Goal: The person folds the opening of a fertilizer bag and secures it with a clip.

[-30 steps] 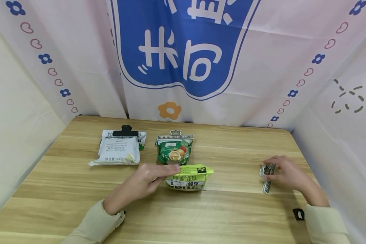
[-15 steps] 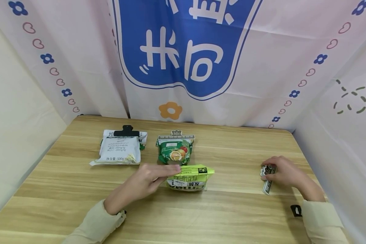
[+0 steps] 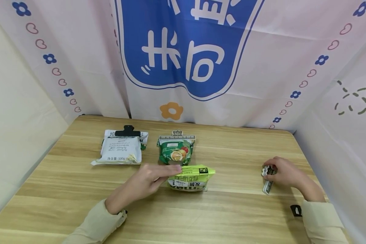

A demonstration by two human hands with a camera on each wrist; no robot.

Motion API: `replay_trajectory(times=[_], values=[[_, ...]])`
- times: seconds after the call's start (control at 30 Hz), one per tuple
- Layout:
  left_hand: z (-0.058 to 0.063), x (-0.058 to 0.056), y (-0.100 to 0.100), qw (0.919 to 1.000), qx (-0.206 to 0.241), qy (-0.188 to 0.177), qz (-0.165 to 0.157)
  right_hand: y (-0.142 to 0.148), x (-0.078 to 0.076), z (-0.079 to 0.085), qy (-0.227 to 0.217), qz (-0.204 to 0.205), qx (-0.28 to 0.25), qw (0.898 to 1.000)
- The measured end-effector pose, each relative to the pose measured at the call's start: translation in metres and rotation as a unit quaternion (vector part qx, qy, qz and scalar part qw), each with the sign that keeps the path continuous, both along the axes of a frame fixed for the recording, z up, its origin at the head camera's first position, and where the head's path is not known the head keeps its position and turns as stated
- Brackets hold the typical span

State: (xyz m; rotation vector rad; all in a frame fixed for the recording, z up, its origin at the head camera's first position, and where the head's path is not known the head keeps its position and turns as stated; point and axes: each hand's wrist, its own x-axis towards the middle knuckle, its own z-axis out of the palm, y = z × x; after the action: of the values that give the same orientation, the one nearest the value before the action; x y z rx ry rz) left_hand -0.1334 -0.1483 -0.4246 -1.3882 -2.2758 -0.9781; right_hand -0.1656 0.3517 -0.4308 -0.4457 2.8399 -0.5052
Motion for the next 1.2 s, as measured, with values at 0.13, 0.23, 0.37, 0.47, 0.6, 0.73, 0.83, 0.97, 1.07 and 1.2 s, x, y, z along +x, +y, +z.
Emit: replay_trajectory(times=[0.13,0.23,0.37,0.47,0.6,0.73,0.83,0.97,1.07,1.2], values=[[0.000,0.000,0.001,1.0000,0.001,-0.006,0.000,-0.001,0.002,0.002,0.010,0.003,-0.007,1.000],[0.000,0.000,0.001,1.0000,0.002,-0.004,0.000,-0.002,0.004,0.006,0.022,0.006,-0.018,1.000],[0.000,0.000,0.001,1.0000,0.002,-0.001,-0.001,-0.003,0.006,0.014,0.048,0.005,-0.032,0.998],[0.000,0.000,0.001,1.0000,0.001,-0.004,0.001,-0.004,0.007,0.019,0.084,0.002,-0.043,0.996],[0.000,0.000,0.001,0.9999,0.000,-0.011,0.005,-0.004,0.009,0.023,0.139,0.004,-0.061,0.988],[0.000,0.000,0.001,1.0000,0.003,-0.004,0.002,-0.006,0.011,0.022,0.187,0.014,-0.075,0.979],[-0.001,0.000,0.001,1.0000,0.004,-0.001,0.000,-0.009,0.012,0.022,0.211,0.020,-0.084,0.974],[-0.001,-0.001,0.001,1.0000,0.005,0.001,-0.002,-0.012,0.013,0.023,0.226,0.025,-0.096,0.969],[-0.001,-0.001,0.001,1.0000,0.007,0.005,-0.003,-0.015,0.014,0.026,0.227,0.027,-0.106,0.968],[-0.001,-0.001,0.001,1.0000,0.006,0.005,0.000,-0.020,0.016,0.033,0.218,0.032,-0.121,0.968]])
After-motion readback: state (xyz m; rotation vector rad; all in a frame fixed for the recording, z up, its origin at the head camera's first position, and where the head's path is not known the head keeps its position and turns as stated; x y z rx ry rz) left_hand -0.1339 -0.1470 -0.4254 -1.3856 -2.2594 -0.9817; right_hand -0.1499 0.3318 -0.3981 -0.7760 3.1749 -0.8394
